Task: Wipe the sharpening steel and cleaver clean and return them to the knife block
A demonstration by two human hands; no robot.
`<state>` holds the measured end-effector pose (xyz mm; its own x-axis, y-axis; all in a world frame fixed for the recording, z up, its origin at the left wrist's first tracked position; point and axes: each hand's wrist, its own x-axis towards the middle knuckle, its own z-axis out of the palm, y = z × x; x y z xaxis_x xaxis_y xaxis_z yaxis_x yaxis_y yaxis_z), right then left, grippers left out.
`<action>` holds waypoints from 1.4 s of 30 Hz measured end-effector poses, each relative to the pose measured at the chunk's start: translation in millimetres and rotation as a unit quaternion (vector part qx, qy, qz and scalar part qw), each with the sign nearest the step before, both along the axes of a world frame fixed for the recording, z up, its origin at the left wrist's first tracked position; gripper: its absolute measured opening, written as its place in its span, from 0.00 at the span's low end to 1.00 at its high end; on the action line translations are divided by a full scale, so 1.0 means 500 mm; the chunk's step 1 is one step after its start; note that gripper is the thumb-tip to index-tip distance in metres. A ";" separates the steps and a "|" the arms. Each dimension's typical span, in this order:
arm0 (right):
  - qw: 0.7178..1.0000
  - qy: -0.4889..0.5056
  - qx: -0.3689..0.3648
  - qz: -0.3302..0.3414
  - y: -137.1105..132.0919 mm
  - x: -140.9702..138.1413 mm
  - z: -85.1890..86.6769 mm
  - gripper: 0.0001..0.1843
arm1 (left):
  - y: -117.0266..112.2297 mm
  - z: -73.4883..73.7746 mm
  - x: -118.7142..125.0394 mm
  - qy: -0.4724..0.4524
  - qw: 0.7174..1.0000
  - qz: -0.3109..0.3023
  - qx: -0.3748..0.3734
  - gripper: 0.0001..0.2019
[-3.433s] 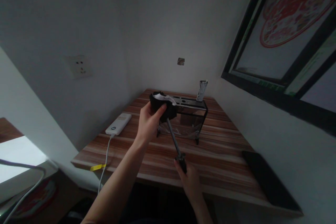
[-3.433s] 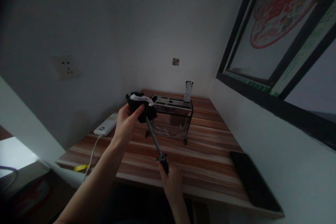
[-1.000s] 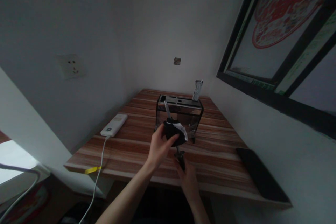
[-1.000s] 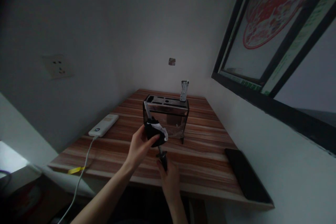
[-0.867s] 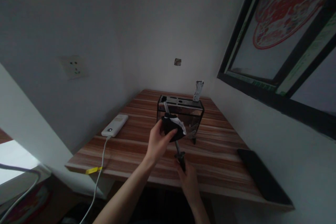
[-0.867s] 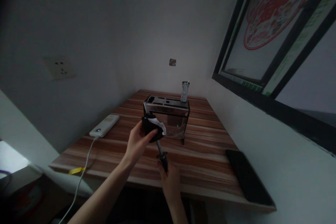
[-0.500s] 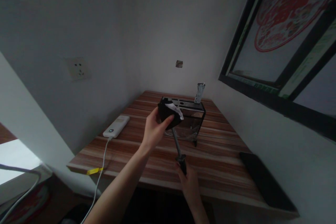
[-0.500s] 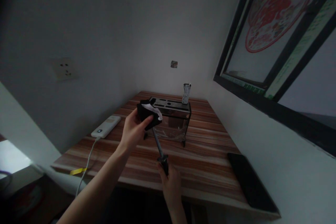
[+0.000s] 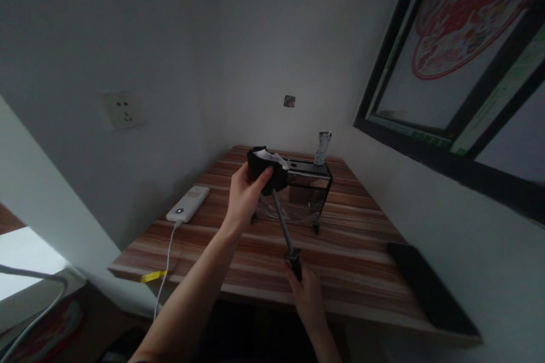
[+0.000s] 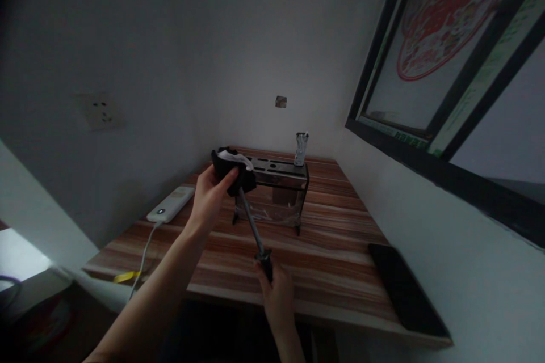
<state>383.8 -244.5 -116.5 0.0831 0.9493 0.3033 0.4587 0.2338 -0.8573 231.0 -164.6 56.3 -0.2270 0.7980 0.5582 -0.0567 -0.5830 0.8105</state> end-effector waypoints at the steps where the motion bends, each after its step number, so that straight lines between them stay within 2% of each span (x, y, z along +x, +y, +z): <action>1: 1.000 -0.004 0.001 -0.001 0.000 0.000 -0.001 0.22 | -0.001 0.001 0.001 -0.003 1.000 -0.001 -0.001 0.16; 6: 1.000 -0.018 -0.006 -0.001 0.001 0.001 -0.005 0.24 | -0.014 0.005 0.007 -0.007 1.000 -0.005 -0.004 0.16; 10: 1.000 -0.016 -0.012 -0.006 0.001 0.000 -0.002 0.25 | -0.027 -0.005 0.018 0.006 1.000 -0.010 -0.005 0.17; 21: 1.000 0.011 -0.009 0.003 0.000 0.003 0.007 0.22 | -0.069 -0.103 0.070 0.097 0.993 -0.012 -0.059 0.13; 33: 1.000 0.011 -0.008 0.021 0.004 0.006 0.001 0.19 | -0.103 -0.196 0.081 0.171 0.980 -0.021 -0.100 0.10; 38: 1.000 -0.004 0.002 -0.004 0.002 0.007 -0.008 0.16 | -0.121 -0.216 0.097 0.130 0.985 -0.037 -0.112 0.17; 42: 1.000 0.004 -0.007 0.014 0.003 0.007 -0.006 0.15 | -0.125 -0.223 0.104 0.111 0.984 -0.028 -0.135 0.17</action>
